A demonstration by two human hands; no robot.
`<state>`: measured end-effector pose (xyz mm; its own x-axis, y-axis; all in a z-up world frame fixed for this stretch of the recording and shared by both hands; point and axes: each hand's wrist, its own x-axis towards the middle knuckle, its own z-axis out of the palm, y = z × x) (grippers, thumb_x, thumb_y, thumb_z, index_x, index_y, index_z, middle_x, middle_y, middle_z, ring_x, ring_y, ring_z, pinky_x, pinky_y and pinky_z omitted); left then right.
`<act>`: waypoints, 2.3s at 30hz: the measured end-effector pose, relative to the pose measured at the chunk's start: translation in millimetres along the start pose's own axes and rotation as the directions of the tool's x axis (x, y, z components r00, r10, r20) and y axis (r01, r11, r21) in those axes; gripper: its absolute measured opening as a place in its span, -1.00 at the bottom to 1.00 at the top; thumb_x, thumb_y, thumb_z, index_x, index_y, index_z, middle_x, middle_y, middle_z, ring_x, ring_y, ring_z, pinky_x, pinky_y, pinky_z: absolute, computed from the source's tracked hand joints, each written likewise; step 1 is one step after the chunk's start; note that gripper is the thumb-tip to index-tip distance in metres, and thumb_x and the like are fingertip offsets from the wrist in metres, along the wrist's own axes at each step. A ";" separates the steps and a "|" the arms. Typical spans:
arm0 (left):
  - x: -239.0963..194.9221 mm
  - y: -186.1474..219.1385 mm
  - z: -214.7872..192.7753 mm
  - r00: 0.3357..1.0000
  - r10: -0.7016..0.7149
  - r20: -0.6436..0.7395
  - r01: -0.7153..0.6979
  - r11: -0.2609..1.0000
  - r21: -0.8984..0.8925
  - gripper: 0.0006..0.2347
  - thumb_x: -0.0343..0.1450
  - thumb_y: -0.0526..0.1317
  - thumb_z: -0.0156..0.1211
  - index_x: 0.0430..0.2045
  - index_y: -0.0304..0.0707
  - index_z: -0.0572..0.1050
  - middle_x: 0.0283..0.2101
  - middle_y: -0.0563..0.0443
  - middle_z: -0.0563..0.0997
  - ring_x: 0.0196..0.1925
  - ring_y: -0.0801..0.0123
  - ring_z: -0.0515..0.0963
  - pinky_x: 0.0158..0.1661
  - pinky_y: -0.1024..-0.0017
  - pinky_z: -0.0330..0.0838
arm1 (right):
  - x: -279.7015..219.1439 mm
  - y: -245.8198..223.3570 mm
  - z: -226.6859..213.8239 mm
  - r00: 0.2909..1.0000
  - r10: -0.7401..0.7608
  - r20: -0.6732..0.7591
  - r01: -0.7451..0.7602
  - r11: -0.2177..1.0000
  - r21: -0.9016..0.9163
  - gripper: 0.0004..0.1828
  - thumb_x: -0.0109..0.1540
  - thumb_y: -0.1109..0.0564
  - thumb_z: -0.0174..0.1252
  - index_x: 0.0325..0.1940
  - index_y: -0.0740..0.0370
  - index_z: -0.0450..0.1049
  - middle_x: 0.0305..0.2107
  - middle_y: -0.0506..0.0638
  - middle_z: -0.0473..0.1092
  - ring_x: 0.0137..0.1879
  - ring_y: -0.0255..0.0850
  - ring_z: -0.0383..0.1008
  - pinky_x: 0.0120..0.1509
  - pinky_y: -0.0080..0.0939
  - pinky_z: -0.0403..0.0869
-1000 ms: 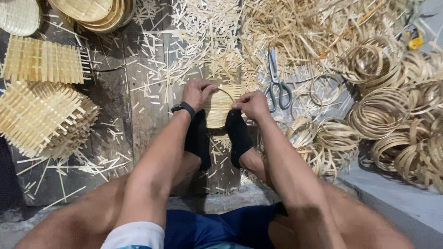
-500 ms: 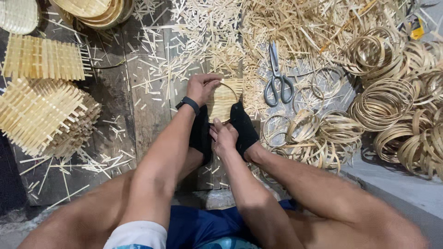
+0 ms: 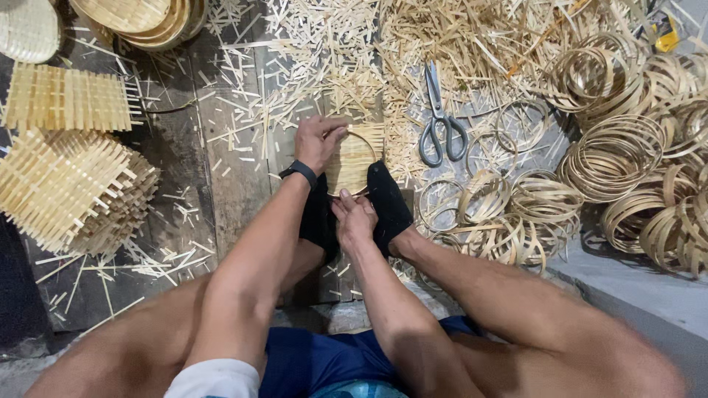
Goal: The person weaves thin bamboo strips into small round bowls using a wooden jig and shears. They repeatedly place a bamboo ring on the jig, trim excess material, and stack the finished bowls.
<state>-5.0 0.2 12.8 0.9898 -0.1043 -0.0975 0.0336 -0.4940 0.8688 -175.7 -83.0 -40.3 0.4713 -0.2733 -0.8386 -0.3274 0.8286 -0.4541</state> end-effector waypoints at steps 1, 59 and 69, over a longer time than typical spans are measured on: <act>-0.9 -3.0 1.6 0.999 0.043 -0.012 -0.043 0.999 0.026 -0.85 0.30 -0.23 0.45 -0.29 -0.09 0.73 -0.30 -0.05 0.67 -0.17 0.10 0.55 -0.11 0.25 0.43 | -2.5 -1.5 0.1 0.999 -0.003 0.050 0.003 1.000 -0.009 -0.66 0.19 0.21 0.33 -0.01 0.28 0.40 -0.14 0.12 0.48 0.04 0.03 0.51 0.18 0.04 0.54; -59.8 -88.1 2.3 0.765 -0.637 -0.097 0.563 0.734 -0.380 -0.79 0.33 -0.18 0.44 -0.24 -0.27 0.71 -0.26 -0.07 0.76 -0.24 0.37 0.71 -0.15 0.43 0.54 | 49.4 -116.3 154.0 0.898 -0.117 0.424 0.419 -0.066 -0.906 -0.53 0.02 -0.28 0.46 -0.46 0.16 0.57 -0.38 0.08 0.56 -0.20 -0.08 0.56 -0.05 -0.02 0.47; 10.2 -18.4 -22.5 0.947 -0.238 0.215 0.213 0.968 0.132 -0.59 0.14 -0.22 0.56 -0.15 -0.32 0.63 -0.16 -0.21 0.70 -0.12 0.20 0.65 -0.09 0.32 0.49 | 42.8 -254.8 122.1 0.688 -0.363 0.628 0.667 -0.022 -0.744 -0.49 0.35 -0.21 0.14 0.08 0.28 0.56 -0.20 0.17 0.55 -0.11 -0.06 0.54 0.02 -0.10 0.48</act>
<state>7.6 27.6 6.7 0.8997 -0.1668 -0.4034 0.2250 -0.6147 0.7560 27.9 -246.1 76.2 0.9576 -0.1823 -0.2231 -0.2877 -0.5647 -0.7735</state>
